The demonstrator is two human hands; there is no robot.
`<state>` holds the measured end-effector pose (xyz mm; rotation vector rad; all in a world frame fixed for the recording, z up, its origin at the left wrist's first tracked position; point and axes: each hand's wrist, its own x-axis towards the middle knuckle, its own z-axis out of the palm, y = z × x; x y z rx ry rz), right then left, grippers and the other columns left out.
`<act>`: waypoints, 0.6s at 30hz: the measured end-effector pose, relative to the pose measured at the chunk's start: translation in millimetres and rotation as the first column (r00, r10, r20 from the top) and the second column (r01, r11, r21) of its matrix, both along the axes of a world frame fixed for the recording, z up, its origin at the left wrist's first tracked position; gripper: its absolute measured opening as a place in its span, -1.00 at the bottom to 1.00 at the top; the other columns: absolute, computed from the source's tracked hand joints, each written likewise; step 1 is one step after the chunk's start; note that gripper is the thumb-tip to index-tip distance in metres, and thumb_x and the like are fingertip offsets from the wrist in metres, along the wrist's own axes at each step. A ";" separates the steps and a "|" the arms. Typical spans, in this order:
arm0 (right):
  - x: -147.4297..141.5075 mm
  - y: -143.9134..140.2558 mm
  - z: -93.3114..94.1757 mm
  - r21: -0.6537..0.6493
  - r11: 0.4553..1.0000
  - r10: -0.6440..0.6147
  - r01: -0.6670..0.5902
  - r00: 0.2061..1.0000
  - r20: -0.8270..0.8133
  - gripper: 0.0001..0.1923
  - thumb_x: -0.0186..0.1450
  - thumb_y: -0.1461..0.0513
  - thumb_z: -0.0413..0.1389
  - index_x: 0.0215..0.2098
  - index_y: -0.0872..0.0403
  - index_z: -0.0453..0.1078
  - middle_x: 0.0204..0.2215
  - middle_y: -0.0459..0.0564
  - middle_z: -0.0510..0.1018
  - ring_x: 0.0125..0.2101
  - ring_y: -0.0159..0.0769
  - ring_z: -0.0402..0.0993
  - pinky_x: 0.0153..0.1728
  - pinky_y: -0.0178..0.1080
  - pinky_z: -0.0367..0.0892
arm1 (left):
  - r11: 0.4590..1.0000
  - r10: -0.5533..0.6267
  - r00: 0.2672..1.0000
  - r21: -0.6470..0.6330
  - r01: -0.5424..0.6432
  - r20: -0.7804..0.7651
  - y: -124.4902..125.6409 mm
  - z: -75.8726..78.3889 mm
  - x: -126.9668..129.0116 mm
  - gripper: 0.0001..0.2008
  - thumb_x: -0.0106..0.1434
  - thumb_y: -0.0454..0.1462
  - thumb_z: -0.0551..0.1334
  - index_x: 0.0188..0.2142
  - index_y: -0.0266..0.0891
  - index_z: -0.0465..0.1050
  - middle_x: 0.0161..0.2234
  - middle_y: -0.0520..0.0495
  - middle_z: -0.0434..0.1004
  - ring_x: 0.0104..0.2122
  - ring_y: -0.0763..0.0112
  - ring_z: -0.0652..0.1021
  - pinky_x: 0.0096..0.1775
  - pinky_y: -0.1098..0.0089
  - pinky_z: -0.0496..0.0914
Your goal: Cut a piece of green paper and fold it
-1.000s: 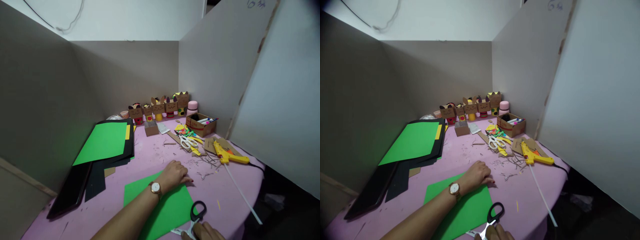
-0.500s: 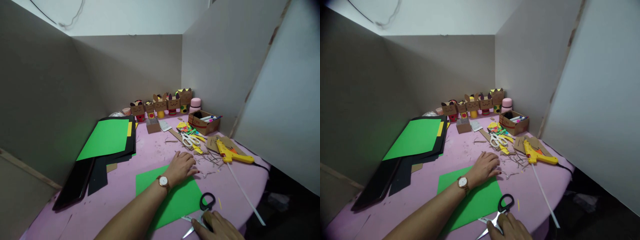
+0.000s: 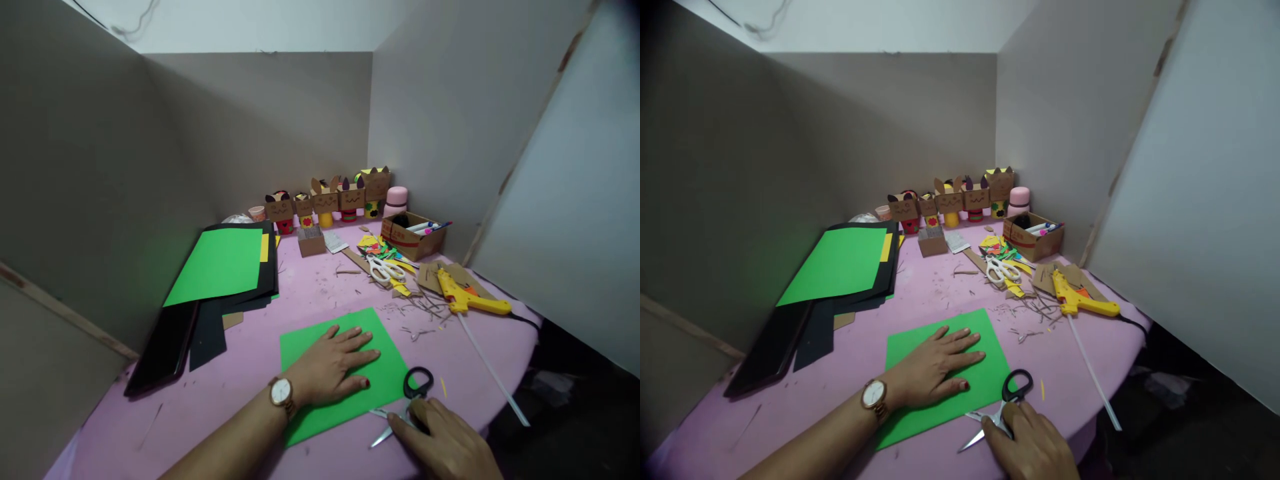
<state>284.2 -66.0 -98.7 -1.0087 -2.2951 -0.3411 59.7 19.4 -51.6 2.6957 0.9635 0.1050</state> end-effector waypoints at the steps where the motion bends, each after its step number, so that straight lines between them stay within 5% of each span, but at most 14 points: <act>1: -1.0 0.4 0.2 0.001 1.000 0.004 -0.004 1.000 -0.001 -0.57 0.37 0.34 -0.24 -0.21 0.00 0.48 -0.47 0.05 0.56 -0.48 -0.25 0.49 -0.50 -0.28 0.40 | 1.000 -0.002 1.000 0.002 0.002 0.005 -0.2 0.7 0.5 -0.50 0.29 0.01 -0.04 0.20 0.03 0.05 0.28 -0.07 0.03 0.24 0.13 0.08 0.13 -0.17 0.00; 18: 4.8 8.1 -11.6 -0.014 0.993 0.120 -0.119 0.991 0.052 -0.68 0.34 0.33 -0.15 -0.13 0.03 0.41 -0.45 0.08 0.55 -0.46 -0.23 0.50 -0.51 -0.30 0.39 | 0.999 0.025 1.000 -0.031 -0.024 0.009 -9.2 8.8 -4.2 -0.46 0.26 0.09 -0.07 0.19 0.07 0.06 0.28 -0.08 0.03 0.25 0.10 0.06 0.11 -0.25 -0.05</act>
